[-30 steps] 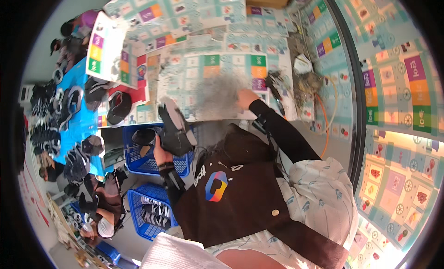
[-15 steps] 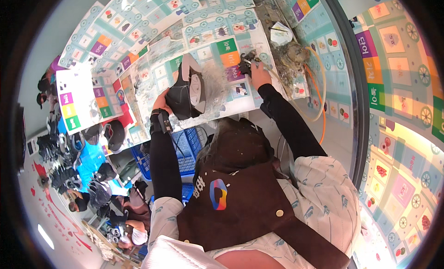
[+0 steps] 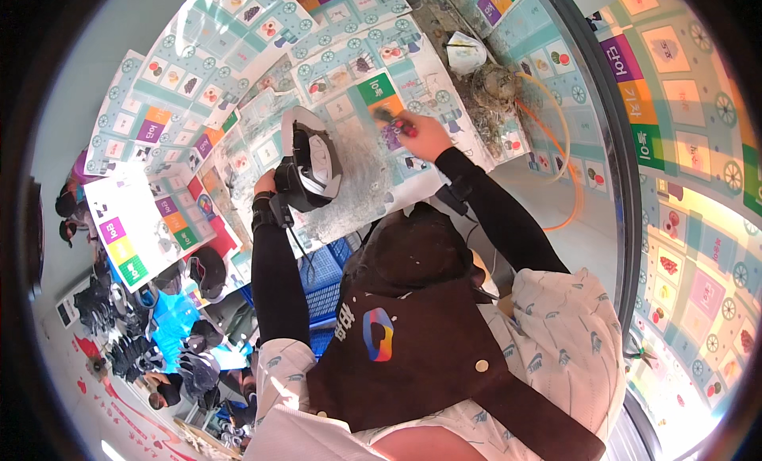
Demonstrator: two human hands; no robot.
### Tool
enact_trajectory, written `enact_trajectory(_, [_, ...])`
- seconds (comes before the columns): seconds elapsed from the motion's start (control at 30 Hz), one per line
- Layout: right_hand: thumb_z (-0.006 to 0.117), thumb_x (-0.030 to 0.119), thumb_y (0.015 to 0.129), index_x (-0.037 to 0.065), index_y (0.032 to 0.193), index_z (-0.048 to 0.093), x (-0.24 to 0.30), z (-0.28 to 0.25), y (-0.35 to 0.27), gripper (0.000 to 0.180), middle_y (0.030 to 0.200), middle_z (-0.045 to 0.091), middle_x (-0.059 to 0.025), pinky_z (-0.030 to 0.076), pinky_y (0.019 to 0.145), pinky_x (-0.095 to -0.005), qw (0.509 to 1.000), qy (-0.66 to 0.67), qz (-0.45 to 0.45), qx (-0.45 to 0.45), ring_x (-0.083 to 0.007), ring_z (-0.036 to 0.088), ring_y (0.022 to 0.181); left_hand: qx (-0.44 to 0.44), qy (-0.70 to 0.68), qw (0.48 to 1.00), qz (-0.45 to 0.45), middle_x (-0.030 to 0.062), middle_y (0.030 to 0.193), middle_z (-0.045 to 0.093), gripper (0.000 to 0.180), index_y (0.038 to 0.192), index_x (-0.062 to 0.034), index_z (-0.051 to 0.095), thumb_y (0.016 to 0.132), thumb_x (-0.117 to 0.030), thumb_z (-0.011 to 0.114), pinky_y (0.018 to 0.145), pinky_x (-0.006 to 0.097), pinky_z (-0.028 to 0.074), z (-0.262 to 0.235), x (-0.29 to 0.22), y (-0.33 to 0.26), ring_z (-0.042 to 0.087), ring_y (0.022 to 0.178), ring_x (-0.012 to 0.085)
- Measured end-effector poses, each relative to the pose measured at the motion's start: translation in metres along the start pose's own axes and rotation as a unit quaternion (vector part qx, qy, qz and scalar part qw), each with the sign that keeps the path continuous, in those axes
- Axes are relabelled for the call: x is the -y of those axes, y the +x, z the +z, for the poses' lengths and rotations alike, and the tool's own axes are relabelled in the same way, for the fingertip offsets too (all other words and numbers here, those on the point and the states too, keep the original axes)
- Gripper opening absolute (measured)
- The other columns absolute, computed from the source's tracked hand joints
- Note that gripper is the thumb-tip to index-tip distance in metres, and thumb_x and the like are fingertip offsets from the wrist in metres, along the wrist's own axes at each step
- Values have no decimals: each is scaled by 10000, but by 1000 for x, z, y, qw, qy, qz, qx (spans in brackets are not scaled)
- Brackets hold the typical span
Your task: Trimming excess material from internal shoe components using a small hand-held trimming tool.
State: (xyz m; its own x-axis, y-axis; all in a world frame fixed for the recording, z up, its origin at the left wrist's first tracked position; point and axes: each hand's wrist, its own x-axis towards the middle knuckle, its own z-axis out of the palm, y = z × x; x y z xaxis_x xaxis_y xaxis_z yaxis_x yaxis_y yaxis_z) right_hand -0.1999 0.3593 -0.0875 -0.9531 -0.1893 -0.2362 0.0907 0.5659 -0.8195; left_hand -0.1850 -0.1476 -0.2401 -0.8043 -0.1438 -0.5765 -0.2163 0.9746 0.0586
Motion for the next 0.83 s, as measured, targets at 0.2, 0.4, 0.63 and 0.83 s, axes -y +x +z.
enact_trajectory(0.2, [654, 277, 833, 89, 1085, 663, 69, 62, -7, 314, 880, 676, -212, 513, 758, -471, 985, 71, -84, 130, -425, 656, 878, -47, -331, 938, -95, 86, 1323, 676, 442, 1386, -192, 615, 1055, -363, 378, 1001, 409, 490, 7, 22, 2, 626, 1221, 307])
enact_trajectory(0.4, [611, 243, 832, 88, 1025, 660, 50, 62, 16, 252, 850, 669, -236, 485, 727, -562, 990, -67, -87, 94, -458, 643, 853, 33, -305, 948, -82, 55, 1310, 684, 424, 1408, -273, 593, 1060, -406, 390, 979, 400, 496, -13, -60, 7, 641, 1191, 284])
enact_trajectory(0.63, [619, 178, 828, 86, 964, 638, 56, 66, 7, 166, 769, 633, -225, 475, 670, -546, 961, -128, -130, 210, -453, 630, 792, 19, -253, 966, -52, -14, 1322, 670, 396, 1412, -378, 575, 1056, -366, 402, 970, 383, 507, -7, -31, 6, 643, 1191, 257])
enact_trajectory(0.83, [649, 186, 808, 104, 1007, 666, 50, 63, 6, 216, 770, 645, -226, 497, 693, -528, 973, -81, -146, 158, -452, 643, 797, 24, -133, 991, -14, -12, 1407, 623, 418, 1448, -385, 543, 1051, -401, 413, 1033, 362, 480, -14, -29, 7, 616, 1253, 226])
